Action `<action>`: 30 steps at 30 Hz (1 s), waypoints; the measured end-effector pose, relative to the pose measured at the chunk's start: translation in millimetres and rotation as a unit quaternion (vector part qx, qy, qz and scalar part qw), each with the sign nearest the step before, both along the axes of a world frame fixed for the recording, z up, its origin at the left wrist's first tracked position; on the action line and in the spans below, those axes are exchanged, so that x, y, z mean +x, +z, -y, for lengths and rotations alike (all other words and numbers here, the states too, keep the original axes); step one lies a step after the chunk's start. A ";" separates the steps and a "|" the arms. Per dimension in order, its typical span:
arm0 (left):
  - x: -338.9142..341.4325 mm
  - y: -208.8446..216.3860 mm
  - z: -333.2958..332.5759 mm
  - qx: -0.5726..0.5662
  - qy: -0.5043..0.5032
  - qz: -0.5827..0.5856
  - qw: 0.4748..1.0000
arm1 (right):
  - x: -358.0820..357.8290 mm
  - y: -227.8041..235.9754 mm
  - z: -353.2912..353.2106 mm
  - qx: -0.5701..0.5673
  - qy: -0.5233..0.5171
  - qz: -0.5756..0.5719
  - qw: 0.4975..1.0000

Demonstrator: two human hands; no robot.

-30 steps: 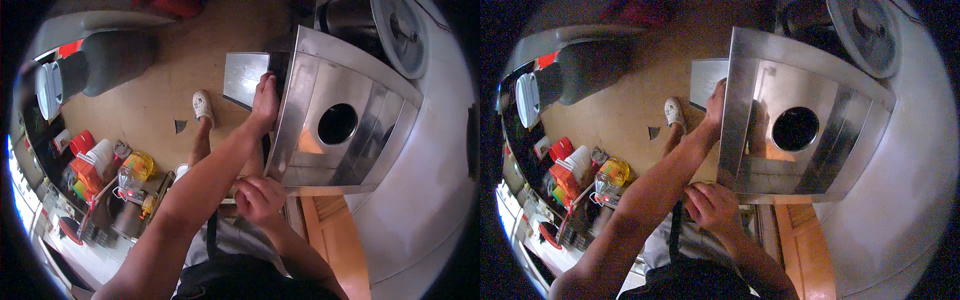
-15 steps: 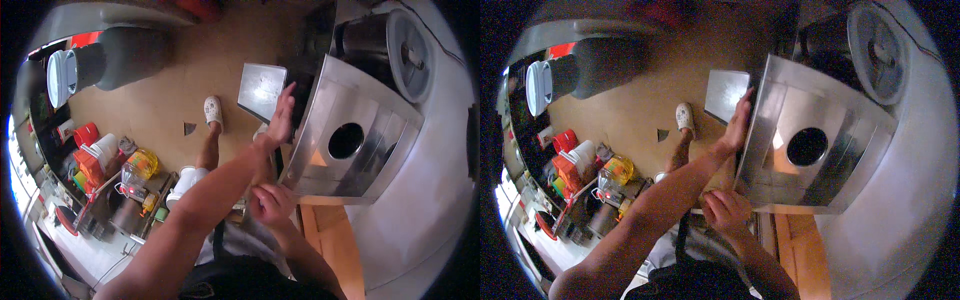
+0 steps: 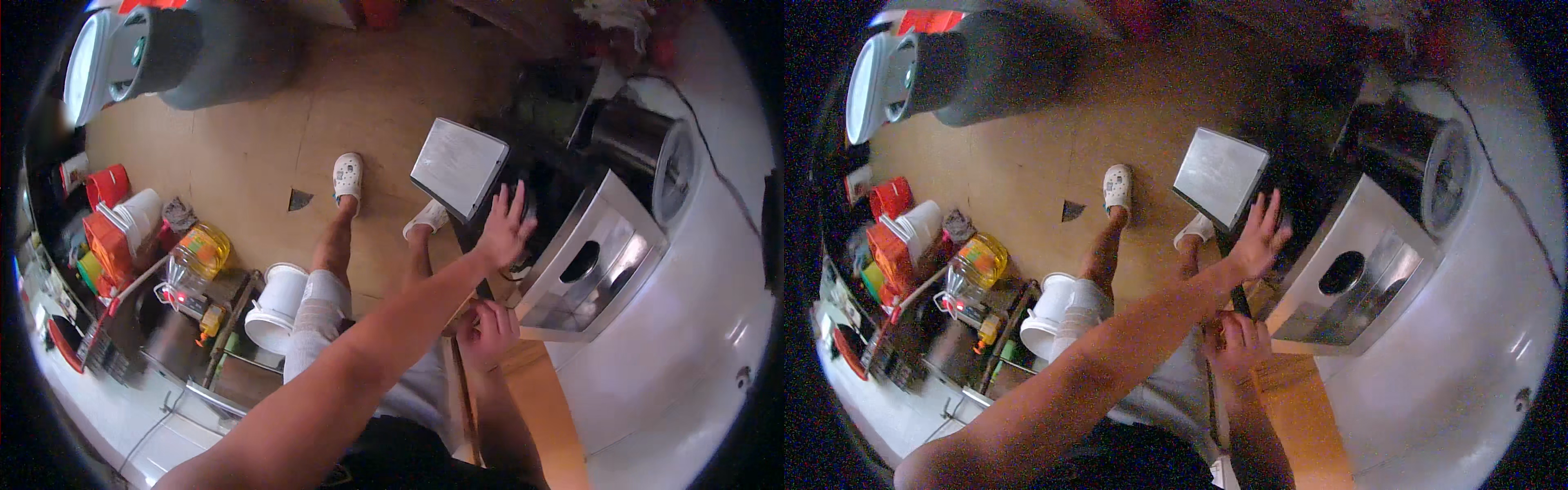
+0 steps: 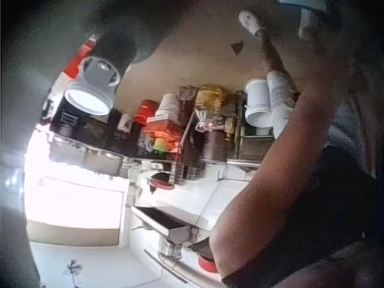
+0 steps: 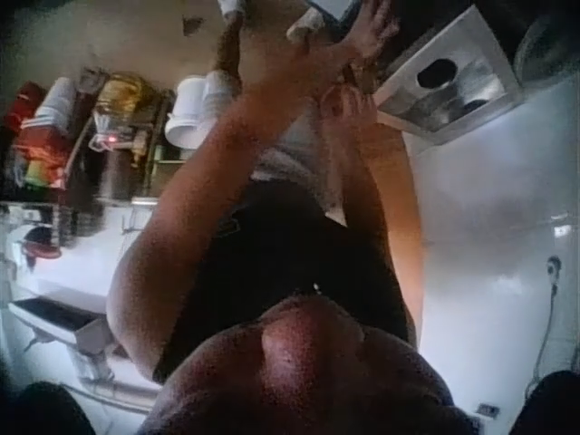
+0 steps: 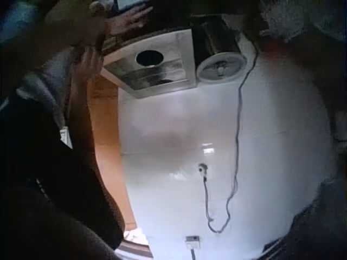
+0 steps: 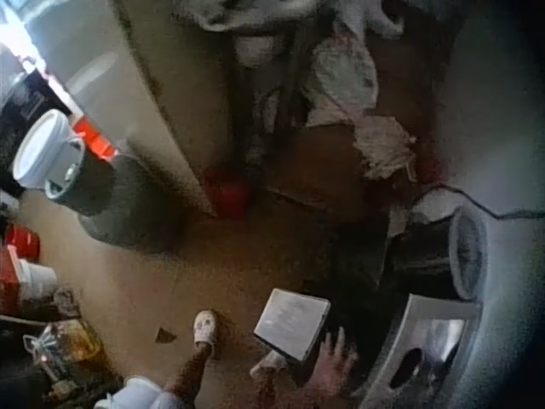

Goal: Cleaning and reassembling components of a meat grinder in a kitchen area.

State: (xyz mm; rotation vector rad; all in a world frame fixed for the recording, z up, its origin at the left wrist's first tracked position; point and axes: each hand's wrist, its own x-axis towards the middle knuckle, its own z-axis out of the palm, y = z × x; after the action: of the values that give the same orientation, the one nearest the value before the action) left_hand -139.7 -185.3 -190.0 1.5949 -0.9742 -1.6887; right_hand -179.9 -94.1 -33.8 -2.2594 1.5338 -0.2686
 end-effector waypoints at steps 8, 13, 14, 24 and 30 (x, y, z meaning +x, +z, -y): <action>54.5 19.1 -54.1 -0.011 -0.065 -0.095 0.993 | 4.3 -0.4 2.3 -0.036 0.019 -0.099 0.994; 135.7 -5.8 -130.1 0.055 0.096 0.030 0.993 | 6.2 -0.3 3.4 -0.054 0.101 -0.029 0.993; 159.9 2.1 -145.0 0.116 0.138 0.048 0.982 | 3.6 -1.4 1.4 -0.058 0.114 -0.022 0.992; 177.5 92.0 -420.6 0.207 0.521 0.151 0.814 | -43.2 -4.2 5.6 -0.028 0.344 -0.031 0.938; 93.4 252.9 -536.8 0.054 0.740 0.122 0.659 | -28.2 18.4 2.4 0.082 0.342 -0.153 0.923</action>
State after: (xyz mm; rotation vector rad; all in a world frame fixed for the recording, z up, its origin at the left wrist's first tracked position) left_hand -46.3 351.5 62.9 1.7741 0.4643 -0.3251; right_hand -208.1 -96.4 -15.4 -2.6064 0.7497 0.4123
